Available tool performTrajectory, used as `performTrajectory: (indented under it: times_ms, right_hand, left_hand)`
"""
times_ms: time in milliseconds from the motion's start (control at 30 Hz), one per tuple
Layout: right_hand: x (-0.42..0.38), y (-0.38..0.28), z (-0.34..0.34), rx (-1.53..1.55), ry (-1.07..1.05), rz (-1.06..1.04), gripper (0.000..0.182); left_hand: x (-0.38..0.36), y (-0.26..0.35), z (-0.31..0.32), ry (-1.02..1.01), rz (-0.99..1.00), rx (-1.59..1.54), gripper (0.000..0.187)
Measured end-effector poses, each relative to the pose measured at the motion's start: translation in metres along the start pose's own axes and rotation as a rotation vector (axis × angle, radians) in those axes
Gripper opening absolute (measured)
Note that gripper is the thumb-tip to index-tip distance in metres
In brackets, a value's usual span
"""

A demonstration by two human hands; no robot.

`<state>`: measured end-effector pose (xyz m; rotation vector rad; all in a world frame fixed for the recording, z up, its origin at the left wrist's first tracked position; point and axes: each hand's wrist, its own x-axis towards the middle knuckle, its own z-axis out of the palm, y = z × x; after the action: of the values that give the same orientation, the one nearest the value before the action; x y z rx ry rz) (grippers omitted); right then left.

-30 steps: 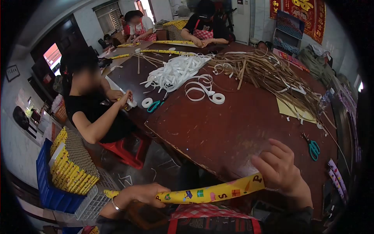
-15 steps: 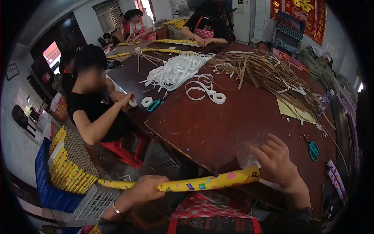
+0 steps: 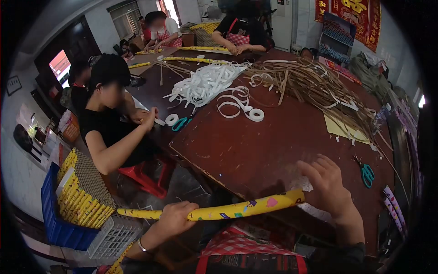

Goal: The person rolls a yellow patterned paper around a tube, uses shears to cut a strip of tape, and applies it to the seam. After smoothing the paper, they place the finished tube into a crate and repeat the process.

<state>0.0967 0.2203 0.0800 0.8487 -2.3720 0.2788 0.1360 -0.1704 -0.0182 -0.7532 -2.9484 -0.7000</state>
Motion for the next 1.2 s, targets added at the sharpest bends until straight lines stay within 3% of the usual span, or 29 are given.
performTrajectory:
  times_ms: [67, 100, 167, 200, 300, 400, 433, 500, 533, 633, 700, 767, 800, 867, 933, 967, 1033, 1067, 1200]
  right_hand:
    - [0.001, -0.002, -0.004, 0.097, -0.187, -0.144, 0.046]
    - [0.001, -0.003, -0.005, 0.097, -0.188, -0.146, 0.046]
    - [0.0, -0.005, -0.006, 0.188, -0.143, -0.28, 0.044]
    - [-0.001, -0.006, -0.008, 0.187, -0.142, -0.279, 0.044]
    - [-0.003, -0.01, -0.011, 0.208, -0.175, -0.378, 0.046]
    - [-0.002, -0.011, -0.012, 0.185, -0.217, -0.292, 0.045]
    - [-0.003, -0.011, -0.012, 0.188, -0.243, -0.176, 0.048]
    - [-0.005, -0.011, -0.01, 0.192, -0.268, -0.065, 0.051]
    - [-0.007, -0.011, -0.01, 0.25, -0.244, 0.018, 0.054]
    - [-0.01, -0.009, -0.006, 0.373, -0.269, 0.197, 0.06]
    - [-0.012, -0.006, -0.002, 0.433, -0.315, 0.295, 0.062]
    - [-0.015, -0.003, 0.003, 0.369, -0.495, 0.382, 0.066]
    - [-0.013, -0.003, 0.002, 0.368, -0.495, 0.376, 0.066]
    - [-0.01, -0.006, 0.001, 0.268, -0.359, 0.083, 0.051]
    - [-0.01, -0.008, 0.001, 0.178, -0.329, -0.031, 0.047]
    - [-0.011, -0.009, 0.0, 0.087, -0.296, -0.143, 0.043]
    - [-0.014, -0.012, -0.003, 0.105, -0.242, -0.205, 0.042]
    - [-0.014, -0.013, -0.005, 0.125, -0.187, -0.263, 0.041]
    - [-0.005, -0.018, -0.015, 0.086, -0.221, -0.106, 0.042]
  left_hand:
    - [0.002, -0.005, -0.009, -0.25, 0.085, -0.199, 0.025]
    - [0.003, -0.011, -0.009, -0.25, 0.084, -0.199, 0.025]
    - [0.007, -0.026, -0.004, -0.848, 0.0, -0.579, 0.026]
    - [0.009, -0.025, 0.0, -0.922, 0.035, -0.661, 0.028]
    - [0.014, -0.016, 0.002, -0.987, 0.021, -0.75, 0.028]
    - [0.015, -0.008, -0.004, -0.953, -0.088, -0.582, 0.029]
    - [0.013, -0.007, -0.002, -0.954, -0.087, -0.583, 0.029]
    - [0.004, -0.004, 0.002, -0.448, 0.06, -0.359, 0.028]
    - [0.002, 0.0, 0.001, -0.446, 0.057, -0.36, 0.028]
    - [0.002, 0.007, 0.0, 0.209, 0.145, 0.17, 0.03]
    - [0.005, 0.011, -0.01, 0.312, 0.189, 0.236, 0.03]
    - [0.005, 0.013, -0.016, 0.419, 0.231, 0.303, 0.03]
    - [0.003, 0.012, -0.018, 0.317, 0.201, 0.262, 0.031]
    - [-0.001, 0.007, -0.02, 0.214, 0.165, 0.222, 0.033]
    - [-0.002, -0.003, -0.019, -0.121, 0.106, -0.02, 0.036]
    - [-0.001, -0.009, -0.018, -0.12, 0.107, -0.021, 0.036]
    - [0.002, -0.016, -0.017, -0.54, 0.075, -0.483, 0.034]
    - [0.007, -0.017, -0.019, -0.819, -0.073, -0.609, 0.032]
    - [0.008, -0.013, -0.012, -0.929, -0.065, -0.666, 0.031]
